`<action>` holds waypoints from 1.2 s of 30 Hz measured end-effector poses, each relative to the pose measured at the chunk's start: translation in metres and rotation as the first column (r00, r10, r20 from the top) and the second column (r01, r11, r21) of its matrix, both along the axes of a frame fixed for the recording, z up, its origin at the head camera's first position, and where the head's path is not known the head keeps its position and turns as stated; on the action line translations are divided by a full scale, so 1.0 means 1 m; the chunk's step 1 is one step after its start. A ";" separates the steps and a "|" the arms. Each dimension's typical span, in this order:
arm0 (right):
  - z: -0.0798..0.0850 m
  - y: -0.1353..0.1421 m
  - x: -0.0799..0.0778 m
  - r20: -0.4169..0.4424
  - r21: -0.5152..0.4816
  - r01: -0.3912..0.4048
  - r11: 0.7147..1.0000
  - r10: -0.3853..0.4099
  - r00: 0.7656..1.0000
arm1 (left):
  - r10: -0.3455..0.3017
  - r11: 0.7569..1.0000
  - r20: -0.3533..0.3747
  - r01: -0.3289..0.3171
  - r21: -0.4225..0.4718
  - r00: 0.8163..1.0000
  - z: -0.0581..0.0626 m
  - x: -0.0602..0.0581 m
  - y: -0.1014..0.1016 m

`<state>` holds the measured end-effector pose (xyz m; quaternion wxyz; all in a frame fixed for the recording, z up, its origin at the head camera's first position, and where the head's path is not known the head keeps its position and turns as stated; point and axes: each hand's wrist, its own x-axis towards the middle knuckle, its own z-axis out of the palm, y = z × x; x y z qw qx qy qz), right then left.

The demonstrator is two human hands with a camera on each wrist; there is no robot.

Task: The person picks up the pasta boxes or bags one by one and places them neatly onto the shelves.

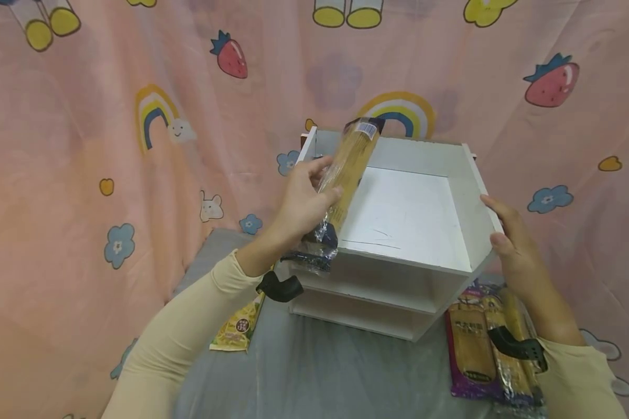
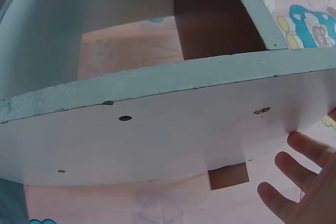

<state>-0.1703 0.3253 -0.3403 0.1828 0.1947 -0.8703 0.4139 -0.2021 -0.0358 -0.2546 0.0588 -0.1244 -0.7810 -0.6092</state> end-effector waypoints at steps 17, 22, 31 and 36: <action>0.000 0.002 0.001 0.022 -0.021 0.000 1.000 0.000 1.000 | 0.025 0.999 0.190 -0.029 0.021 0.982 -0.018 -0.008 0.015; 0.001 0.001 0.001 0.010 -0.014 -0.004 1.000 0.004 1.000 | -0.009 1.000 0.186 0.007 0.014 0.983 -0.023 -0.011 0.020; -0.002 0.000 0.001 0.001 -0.025 -0.013 1.000 0.013 1.000 | -0.065 0.998 0.144 0.063 0.018 0.988 -0.028 -0.010 0.027; -0.002 -0.001 0.000 0.000 -0.044 0.000 0.999 0.000 1.000 | -0.099 0.995 0.204 0.092 0.045 0.974 -0.023 -0.009 0.025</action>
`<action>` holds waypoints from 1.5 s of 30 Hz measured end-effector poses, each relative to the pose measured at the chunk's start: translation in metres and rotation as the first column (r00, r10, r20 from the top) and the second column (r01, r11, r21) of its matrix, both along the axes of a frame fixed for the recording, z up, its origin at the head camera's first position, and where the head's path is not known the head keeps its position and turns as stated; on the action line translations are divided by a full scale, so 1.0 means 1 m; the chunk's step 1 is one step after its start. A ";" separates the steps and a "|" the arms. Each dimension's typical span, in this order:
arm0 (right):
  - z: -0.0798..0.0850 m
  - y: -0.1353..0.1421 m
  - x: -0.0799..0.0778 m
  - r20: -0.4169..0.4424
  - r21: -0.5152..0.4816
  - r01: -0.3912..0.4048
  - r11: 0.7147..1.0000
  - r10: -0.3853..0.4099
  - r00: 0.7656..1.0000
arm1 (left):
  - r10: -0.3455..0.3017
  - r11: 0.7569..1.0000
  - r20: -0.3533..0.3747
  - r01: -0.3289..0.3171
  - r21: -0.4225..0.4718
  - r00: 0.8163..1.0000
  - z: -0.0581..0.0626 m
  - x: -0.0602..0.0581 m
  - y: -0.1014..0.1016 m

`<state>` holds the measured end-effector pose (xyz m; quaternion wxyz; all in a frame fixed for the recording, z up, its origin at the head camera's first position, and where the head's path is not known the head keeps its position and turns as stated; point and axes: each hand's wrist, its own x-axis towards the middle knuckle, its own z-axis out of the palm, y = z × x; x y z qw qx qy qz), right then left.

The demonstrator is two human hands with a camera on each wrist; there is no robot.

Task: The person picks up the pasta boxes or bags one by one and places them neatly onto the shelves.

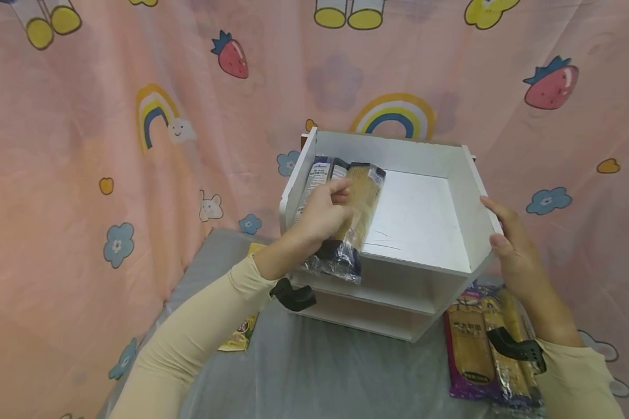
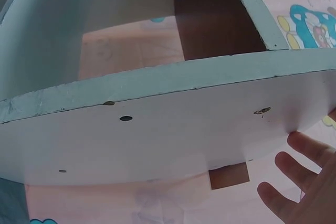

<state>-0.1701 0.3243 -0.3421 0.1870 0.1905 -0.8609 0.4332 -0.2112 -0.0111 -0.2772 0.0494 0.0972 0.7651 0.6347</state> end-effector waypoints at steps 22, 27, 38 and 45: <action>0.001 0.000 0.000 0.008 0.004 -0.010 1.000 0.010 1.000 | -0.361 0.892 -0.264 0.249 -0.377 0.894 -0.005 0.021 -0.043; 0.000 0.000 0.000 -0.010 0.007 -0.021 1.000 0.021 1.000 | -0.455 0.806 -0.286 0.253 -0.536 0.843 -0.013 0.031 -0.044; -0.001 0.000 0.001 -0.011 -0.004 -0.018 1.000 0.018 1.000 | -0.528 0.658 -0.290 0.168 -0.734 0.799 -0.020 0.040 -0.045; -0.001 0.001 0.000 -0.016 -0.001 -0.037 0.999 0.037 0.999 | -0.460 0.656 -0.348 0.049 -0.753 0.817 -0.024 0.044 -0.039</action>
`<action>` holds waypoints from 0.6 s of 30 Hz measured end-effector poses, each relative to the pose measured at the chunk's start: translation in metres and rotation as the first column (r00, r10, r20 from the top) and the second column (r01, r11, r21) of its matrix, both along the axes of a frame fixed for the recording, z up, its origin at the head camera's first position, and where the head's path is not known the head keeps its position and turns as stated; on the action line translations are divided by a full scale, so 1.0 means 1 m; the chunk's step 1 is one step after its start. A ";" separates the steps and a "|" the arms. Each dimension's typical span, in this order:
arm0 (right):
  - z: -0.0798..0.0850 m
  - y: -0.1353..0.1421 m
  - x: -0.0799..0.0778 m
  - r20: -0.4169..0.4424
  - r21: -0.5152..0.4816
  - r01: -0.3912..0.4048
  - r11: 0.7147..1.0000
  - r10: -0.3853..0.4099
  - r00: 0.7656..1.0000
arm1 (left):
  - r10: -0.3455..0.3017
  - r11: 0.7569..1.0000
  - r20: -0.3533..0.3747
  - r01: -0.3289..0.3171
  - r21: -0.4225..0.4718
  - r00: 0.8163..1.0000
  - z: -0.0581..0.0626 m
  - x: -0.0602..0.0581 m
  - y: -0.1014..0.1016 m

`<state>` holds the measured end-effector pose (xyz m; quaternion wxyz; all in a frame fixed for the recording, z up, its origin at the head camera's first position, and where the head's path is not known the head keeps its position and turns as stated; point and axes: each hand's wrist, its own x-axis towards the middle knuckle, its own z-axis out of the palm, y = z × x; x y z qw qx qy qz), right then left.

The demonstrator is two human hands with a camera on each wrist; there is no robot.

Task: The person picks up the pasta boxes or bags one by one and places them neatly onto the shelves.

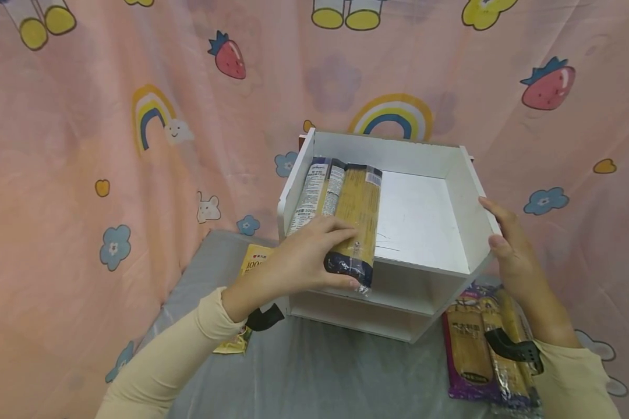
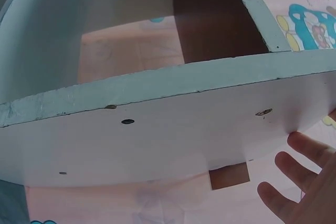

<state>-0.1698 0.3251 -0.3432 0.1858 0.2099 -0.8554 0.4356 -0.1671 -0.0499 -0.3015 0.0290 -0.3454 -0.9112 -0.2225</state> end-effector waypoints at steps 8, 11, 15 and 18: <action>0.000 -0.001 0.000 0.006 0.001 0.013 1.000 -0.013 1.000 | 0.111 0.994 -0.051 -0.110 0.016 0.993 -0.004 -0.001 0.009; 0.000 -0.001 0.000 0.003 -0.004 0.013 1.000 -0.013 1.000 | 0.143 0.990 -0.050 -0.142 0.022 0.988 -0.004 -0.001 0.010; 0.000 -0.002 0.001 0.013 -0.015 0.038 0.999 -0.038 0.999 | 0.175 0.984 -0.055 -0.174 0.025 0.983 -0.003 0.000 0.014; -0.001 -0.002 0.001 0.025 -0.014 0.048 0.999 -0.048 0.999 | 0.198 0.980 -0.066 -0.197 0.029 0.978 -0.003 0.000 0.016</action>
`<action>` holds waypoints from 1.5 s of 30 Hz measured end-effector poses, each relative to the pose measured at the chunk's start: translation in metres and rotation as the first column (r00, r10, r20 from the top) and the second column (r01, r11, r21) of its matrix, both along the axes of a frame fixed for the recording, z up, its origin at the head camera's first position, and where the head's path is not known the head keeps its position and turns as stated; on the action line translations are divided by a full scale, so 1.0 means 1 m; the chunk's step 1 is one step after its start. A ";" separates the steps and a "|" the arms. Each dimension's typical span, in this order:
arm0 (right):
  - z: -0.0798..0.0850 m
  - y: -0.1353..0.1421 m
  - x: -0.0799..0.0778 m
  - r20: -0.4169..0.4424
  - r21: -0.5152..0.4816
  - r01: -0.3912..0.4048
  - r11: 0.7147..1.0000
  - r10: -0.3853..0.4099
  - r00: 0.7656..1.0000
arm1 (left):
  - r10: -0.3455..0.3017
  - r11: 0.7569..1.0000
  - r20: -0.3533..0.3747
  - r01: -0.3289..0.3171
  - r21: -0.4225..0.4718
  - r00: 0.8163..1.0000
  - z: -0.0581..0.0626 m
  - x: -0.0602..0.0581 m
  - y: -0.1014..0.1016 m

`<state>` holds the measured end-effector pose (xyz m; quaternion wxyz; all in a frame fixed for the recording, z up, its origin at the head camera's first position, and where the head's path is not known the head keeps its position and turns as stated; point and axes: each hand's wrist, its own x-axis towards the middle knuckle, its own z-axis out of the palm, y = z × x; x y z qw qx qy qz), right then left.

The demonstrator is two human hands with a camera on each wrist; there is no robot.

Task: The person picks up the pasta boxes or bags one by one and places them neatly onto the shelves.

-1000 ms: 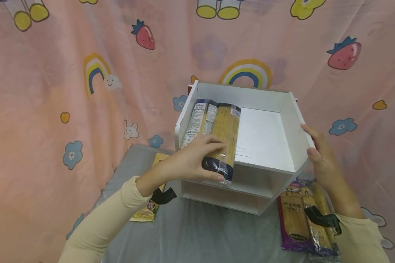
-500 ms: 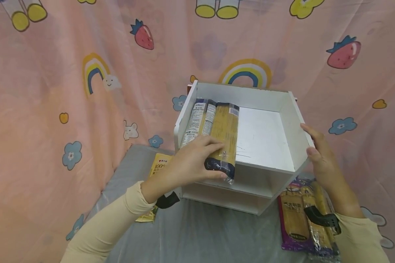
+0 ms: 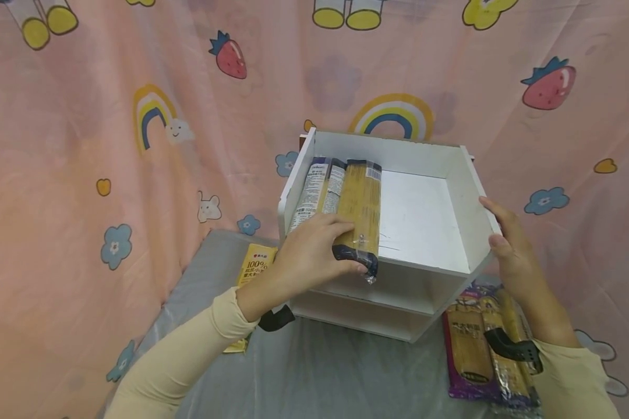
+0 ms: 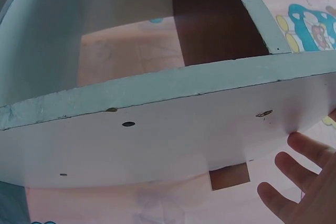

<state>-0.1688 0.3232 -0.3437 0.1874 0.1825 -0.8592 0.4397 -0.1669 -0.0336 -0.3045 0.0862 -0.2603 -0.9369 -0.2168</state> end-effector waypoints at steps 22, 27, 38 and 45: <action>-0.001 0.000 0.000 -0.010 -0.036 -0.037 0.999 0.037 0.999 | -0.062 0.994 -0.030 0.059 -0.087 0.998 0.000 -0.002 -0.001; -0.001 0.000 0.000 -0.044 -0.030 -0.086 0.996 0.084 0.995 | -0.137 0.988 0.044 0.140 -0.062 0.990 0.006 0.003 -0.019; 0.000 -0.003 -0.001 -0.027 -0.078 -0.080 0.994 0.079 0.997 | -0.129 0.991 -0.054 0.126 -0.051 0.990 0.005 0.015 -0.045; -0.002 -0.003 -0.002 -0.001 -0.092 -0.052 0.994 0.052 0.999 | -0.055 0.999 -0.117 0.054 -0.011 0.992 -0.003 0.013 -0.038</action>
